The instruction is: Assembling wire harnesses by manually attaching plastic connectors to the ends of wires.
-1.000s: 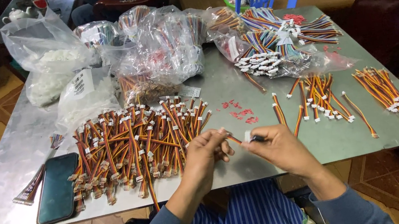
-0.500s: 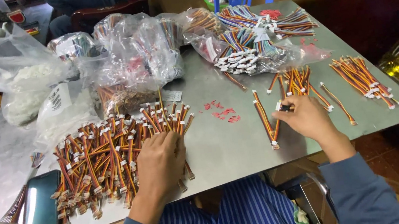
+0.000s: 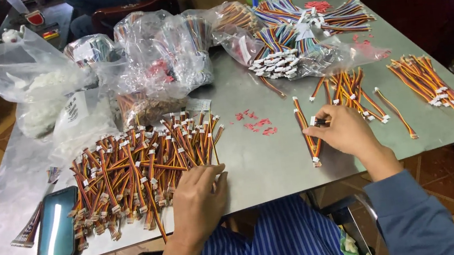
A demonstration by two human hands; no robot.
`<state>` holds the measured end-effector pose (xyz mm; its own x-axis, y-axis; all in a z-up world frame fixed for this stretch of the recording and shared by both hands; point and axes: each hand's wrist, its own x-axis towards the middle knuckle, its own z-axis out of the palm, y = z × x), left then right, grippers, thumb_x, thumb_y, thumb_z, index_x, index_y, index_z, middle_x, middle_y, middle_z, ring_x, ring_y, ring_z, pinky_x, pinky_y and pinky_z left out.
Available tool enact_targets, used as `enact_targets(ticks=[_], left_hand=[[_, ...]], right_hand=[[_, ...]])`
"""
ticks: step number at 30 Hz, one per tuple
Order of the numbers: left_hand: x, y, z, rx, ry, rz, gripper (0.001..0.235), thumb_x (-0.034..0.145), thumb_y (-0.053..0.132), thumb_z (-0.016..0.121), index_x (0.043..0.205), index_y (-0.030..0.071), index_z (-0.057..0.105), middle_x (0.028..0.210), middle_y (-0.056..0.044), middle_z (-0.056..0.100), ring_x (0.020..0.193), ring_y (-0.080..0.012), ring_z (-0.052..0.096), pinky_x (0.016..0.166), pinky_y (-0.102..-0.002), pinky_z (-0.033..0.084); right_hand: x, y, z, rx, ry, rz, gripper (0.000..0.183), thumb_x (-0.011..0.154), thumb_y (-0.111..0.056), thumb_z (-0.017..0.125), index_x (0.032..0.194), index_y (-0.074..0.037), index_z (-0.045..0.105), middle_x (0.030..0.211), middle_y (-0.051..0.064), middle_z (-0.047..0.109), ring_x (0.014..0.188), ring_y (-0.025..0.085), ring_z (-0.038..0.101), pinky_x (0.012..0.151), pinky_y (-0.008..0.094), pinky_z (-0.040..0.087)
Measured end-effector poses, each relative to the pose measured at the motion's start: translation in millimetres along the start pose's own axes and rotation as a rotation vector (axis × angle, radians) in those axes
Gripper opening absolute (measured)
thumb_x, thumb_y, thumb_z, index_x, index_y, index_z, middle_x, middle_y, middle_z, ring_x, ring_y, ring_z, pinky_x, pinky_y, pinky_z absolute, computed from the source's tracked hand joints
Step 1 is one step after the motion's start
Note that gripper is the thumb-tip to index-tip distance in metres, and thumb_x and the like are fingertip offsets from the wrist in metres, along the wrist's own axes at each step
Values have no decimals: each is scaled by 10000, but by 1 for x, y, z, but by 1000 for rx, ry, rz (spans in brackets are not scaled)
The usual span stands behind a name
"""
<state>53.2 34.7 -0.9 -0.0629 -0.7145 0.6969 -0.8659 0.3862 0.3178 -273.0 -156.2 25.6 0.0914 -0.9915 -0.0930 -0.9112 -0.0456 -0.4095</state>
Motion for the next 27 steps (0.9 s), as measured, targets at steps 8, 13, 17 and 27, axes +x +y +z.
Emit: enact_targets(ticks=[8,13,17,27], left_hand=[[21,18,-33,-277,124,-249,230,923,38,854,1147,75,815,1094,-82,864,977,-192,835,909,-325,692],[57,31,-75,-204,205,-192,130,1001,56,816,1121,68,768,1049,-82,814,927,-199,752,840,-313,627],[85,26,-91,-294,255,-464,96,1084,87,732,1163,43,764,1000,-60,821,872,-128,752,778,-272,596],[78,-89,-6,361,-38,-372,309,972,212,862,1262,118,813,1208,-145,798,1176,-351,741,982,-456,572]], right_hand=[[3,3,-5,34,-8,29,635,919,-567,796,1373,-125,770,1299,167,809,1268,329,734,942,487,567],[3,7,-13,18,3,8,432,941,-560,823,983,-130,801,731,112,724,745,292,659,692,419,427],[-4,3,-25,29,14,73,396,991,-522,763,1081,-136,787,736,86,696,749,280,652,633,446,410],[-12,-3,-9,89,100,-98,360,878,-390,914,877,-35,854,834,222,821,922,465,794,823,505,612]])
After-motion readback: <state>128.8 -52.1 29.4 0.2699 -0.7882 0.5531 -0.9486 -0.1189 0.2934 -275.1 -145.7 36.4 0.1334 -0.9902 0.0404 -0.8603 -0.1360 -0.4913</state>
